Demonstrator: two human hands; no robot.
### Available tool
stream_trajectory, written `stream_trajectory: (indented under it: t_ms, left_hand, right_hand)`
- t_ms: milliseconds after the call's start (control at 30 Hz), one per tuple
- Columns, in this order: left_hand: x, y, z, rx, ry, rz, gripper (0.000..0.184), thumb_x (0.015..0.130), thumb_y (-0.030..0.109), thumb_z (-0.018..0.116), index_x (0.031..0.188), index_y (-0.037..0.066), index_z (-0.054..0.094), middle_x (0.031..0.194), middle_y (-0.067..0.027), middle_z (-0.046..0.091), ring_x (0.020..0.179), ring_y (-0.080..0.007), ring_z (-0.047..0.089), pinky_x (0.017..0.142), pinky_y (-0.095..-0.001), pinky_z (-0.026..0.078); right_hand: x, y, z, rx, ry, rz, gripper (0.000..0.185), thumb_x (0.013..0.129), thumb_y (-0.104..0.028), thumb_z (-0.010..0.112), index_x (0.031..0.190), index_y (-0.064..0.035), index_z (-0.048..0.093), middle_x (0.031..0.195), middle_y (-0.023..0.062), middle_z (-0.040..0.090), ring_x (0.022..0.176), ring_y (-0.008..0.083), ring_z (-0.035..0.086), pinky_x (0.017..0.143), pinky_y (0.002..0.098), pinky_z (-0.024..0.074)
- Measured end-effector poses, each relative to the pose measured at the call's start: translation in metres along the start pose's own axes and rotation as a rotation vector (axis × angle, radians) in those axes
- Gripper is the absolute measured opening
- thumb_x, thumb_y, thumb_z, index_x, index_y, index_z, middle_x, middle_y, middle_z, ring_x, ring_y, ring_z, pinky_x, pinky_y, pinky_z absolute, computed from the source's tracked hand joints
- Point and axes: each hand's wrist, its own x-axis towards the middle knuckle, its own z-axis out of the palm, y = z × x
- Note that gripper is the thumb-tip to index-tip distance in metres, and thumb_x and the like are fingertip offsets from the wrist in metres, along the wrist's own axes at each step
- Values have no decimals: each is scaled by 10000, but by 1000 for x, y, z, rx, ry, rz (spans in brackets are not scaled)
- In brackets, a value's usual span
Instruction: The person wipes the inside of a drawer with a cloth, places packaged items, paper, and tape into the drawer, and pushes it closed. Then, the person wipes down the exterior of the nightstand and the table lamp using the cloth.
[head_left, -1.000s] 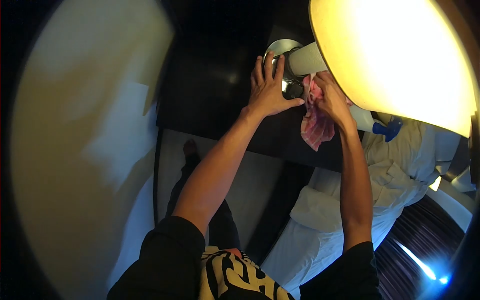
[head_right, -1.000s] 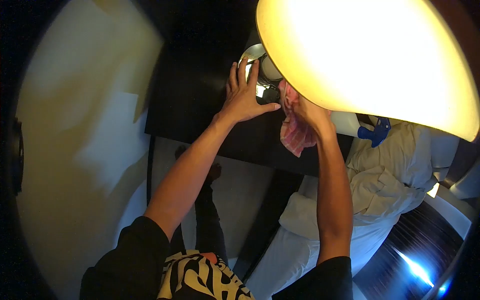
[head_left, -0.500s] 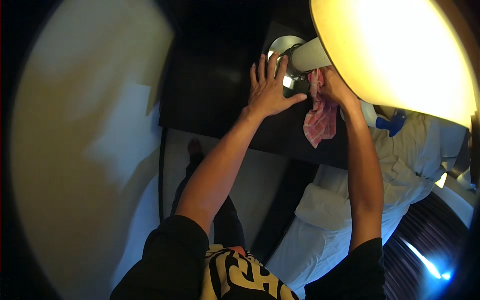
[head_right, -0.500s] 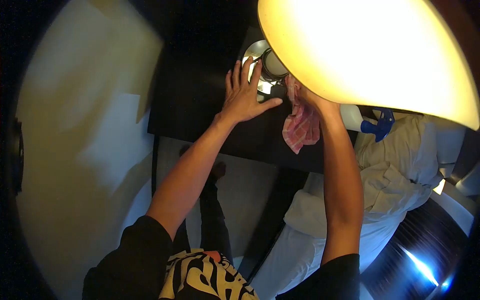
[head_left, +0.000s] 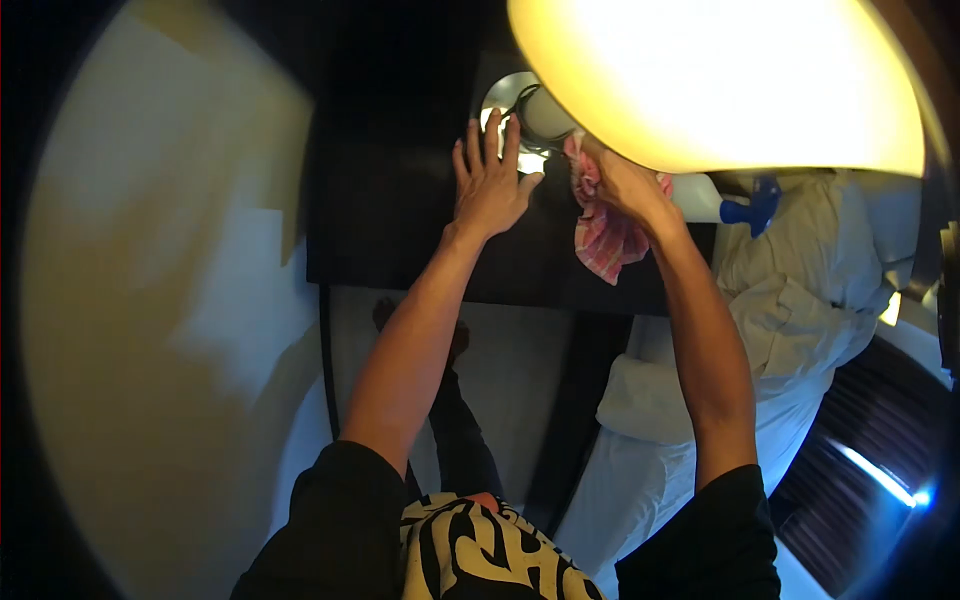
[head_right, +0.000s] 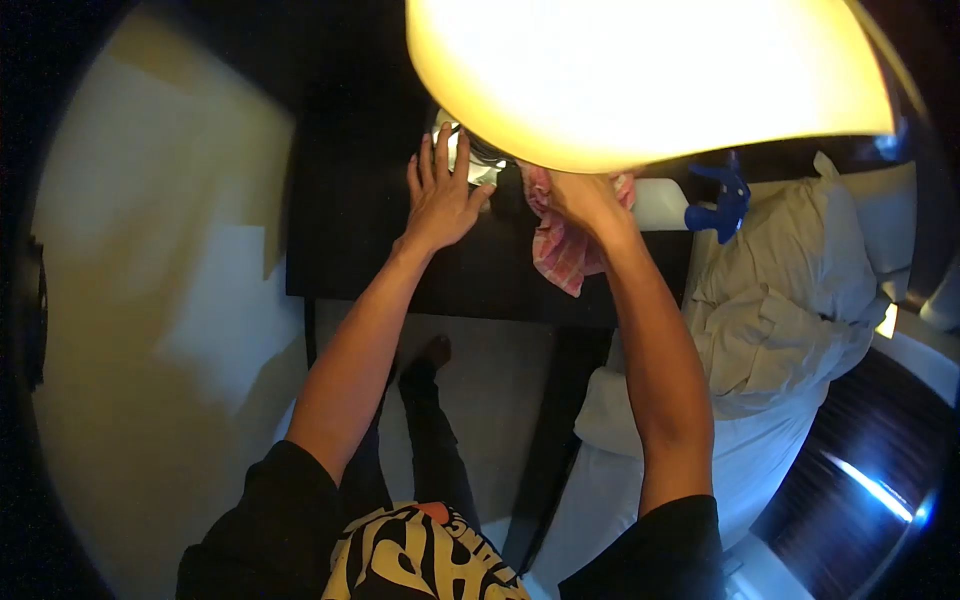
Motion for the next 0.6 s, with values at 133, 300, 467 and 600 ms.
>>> stream_trajectory:
  t_ms: [133,300,467,600]
  left_hand:
    - [4,0,-3,30,-56,-2,779,891,404,565,1471,20,214,1555,-177,88,1415,-440,84,1104,-606,115]
    - [9,4,-4,64,-119,-19,749,911,421,505,1465,8,217,1555,-182,79,1415,-436,77,1102,-608,112]
    - [13,4,-5,60,-154,-53,735,919,431,469,1466,11,215,1556,-180,73,1415,-437,76,1095,-617,115]
    - [11,10,-10,55,-159,-50,729,919,425,474,1468,19,216,1557,-178,68,1414,-438,76,1089,-625,123]
  right_hand:
    - [-7,-11,3,81,173,-68,490,704,26,569,1188,-41,539,1134,253,567,1073,438,526,889,462,420]
    - [-13,-13,7,61,221,26,535,710,25,556,1240,-41,519,1189,271,546,1115,446,505,922,473,406]
    - [1,-6,10,-21,143,131,417,765,-139,630,1164,-32,580,1149,231,574,1074,402,533,870,491,411]
    - [16,15,21,8,163,187,396,803,-189,614,1170,-44,595,1204,215,557,1121,395,507,884,519,394]
